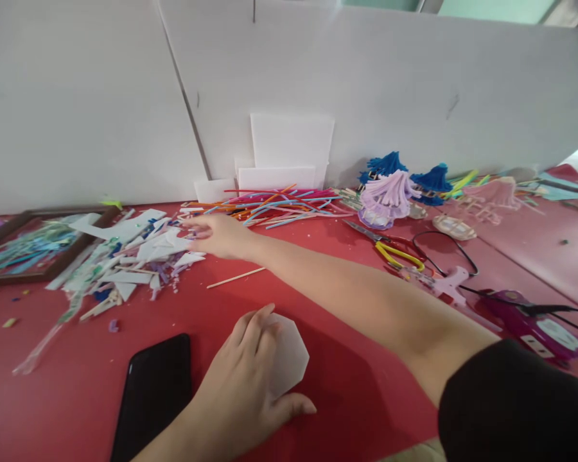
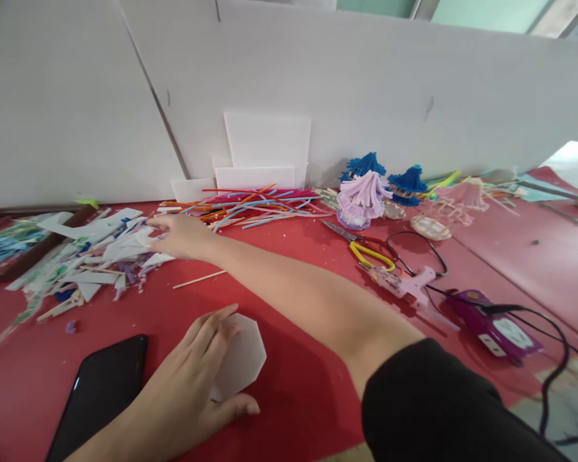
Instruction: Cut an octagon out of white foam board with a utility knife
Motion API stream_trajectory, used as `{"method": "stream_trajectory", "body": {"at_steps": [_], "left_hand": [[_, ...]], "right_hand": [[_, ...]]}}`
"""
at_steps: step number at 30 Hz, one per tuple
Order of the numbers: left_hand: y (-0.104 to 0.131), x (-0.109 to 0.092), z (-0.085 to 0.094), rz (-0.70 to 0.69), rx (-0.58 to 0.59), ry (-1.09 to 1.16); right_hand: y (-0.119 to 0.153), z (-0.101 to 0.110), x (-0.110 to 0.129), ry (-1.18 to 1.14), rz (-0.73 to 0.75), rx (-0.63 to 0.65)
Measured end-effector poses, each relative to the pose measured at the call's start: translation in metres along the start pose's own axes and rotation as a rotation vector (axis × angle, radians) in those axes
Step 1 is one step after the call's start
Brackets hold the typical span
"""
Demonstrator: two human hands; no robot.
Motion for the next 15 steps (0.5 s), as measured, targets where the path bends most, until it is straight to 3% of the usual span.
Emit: {"method": "stream_trajectory", "body": {"at_steps": [6, 9, 12, 15], "left_hand": [[0.006, -0.004, 0.004, -0.010, -0.119, -0.066], [0.005, -0.006, 0.003, 0.021, -0.087, -0.037], [0.003, -0.013, 0.003, -0.037, -0.046, -0.074], [0.001, -0.014, 0.007, -0.065, -0.060, -0.172]], "right_hand": [[0.103, 0.059, -0.035, 0.202, -0.108, -0.086], [0.163, 0.085, -0.054, 0.345, -0.206, -0.136], [0.209, 0.092, -0.075, 0.612, -0.338, -0.045], [0.230, 0.085, -0.087, 0.619, -0.378, 0.063]]}}
Point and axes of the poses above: each hand's wrist, its own y-axis away from the middle knuckle, its own z-axis out of the back of the hand, x = y × z, the point moved 7 cm from there along -y, towards the middle knuckle, and after that the axes turned 7 degrees about y, right-handed, at the moved point
